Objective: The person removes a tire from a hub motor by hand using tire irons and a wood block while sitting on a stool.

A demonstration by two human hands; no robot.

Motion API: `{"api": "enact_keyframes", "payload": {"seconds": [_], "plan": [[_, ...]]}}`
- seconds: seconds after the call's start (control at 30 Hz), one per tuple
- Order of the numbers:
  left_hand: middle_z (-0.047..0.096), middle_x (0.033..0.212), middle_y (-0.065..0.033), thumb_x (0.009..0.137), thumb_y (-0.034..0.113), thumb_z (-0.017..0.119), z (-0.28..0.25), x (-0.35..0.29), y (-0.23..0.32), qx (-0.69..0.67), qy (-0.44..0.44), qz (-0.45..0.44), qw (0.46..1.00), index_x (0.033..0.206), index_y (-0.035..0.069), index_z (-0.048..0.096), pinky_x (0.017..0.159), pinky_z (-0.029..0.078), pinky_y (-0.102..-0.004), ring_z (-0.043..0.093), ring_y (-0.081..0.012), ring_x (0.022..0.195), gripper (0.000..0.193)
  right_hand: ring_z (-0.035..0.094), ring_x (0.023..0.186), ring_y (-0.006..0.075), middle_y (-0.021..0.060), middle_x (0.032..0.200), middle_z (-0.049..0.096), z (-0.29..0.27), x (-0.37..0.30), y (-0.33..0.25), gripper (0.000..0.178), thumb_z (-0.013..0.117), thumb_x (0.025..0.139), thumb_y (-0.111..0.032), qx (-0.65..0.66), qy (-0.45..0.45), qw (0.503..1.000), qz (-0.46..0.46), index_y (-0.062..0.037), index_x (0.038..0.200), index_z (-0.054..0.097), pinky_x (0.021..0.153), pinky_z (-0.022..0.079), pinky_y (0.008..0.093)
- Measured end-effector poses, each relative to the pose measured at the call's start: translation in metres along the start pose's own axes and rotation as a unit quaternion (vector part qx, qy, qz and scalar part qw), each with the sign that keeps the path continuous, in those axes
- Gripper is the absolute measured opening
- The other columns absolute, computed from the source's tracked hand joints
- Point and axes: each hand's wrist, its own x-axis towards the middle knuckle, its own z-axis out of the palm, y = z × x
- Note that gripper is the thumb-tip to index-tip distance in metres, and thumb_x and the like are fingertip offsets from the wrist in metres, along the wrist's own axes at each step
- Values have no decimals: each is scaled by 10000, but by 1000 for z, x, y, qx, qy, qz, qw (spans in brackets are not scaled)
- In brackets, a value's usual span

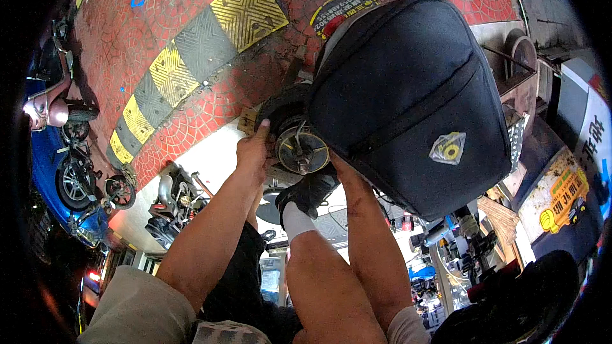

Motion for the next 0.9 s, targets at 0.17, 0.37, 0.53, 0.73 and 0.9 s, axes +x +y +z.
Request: {"api": "enact_keyframes", "payload": {"seconds": [0.17,0.37,0.53,0.73,0.9], "plan": [[691,798,-124,945,542,796,-3,-1,1,2,14,-6,1000,1027,-16,644,570,609,-413,704,-259,648,585,660,890,192,85,1012,710,-5,-28,-43,407,819,948,-410,52,-67,996,30,-27,1045,723,799,531,374],[690,771,-121,930,561,809,-1,-1,1,14,22,2,1000,971,0,644,522,592,-387,687,-235,591,586,665,962,215,123,1115,720,1,-29,-49,450,810,965,-396,63,-80,994,43,5,1149,721,877,522,372],[684,751,-98,926,556,819,-3,6,-3,34,29,6,999,964,19,640,523,597,-391,684,-223,576,567,670,1023,235,154,1201,727,-5,-36,-60,495,803,979,-384,76,-108,989,65,31,1236,720,941,515,371],[685,749,-92,921,556,826,-4,10,-3,45,36,12,998,961,30,632,506,596,-390,683,-218,579,562,664,969,224,135,1107,757,1,-38,-21,417,798,984,-377,-35,-11,998,-58,10,1134,760,905,509,391],[673,737,-80,918,552,830,-2,-2,3,31,36,2,999,939,36,628,495,596,-393,677,-216,574,555,675,975,250,123,1116,766,-5,-44,-42,398,792,980,-368,-129,-8,981,-148,-1,1131,771,906,506,409]]}}
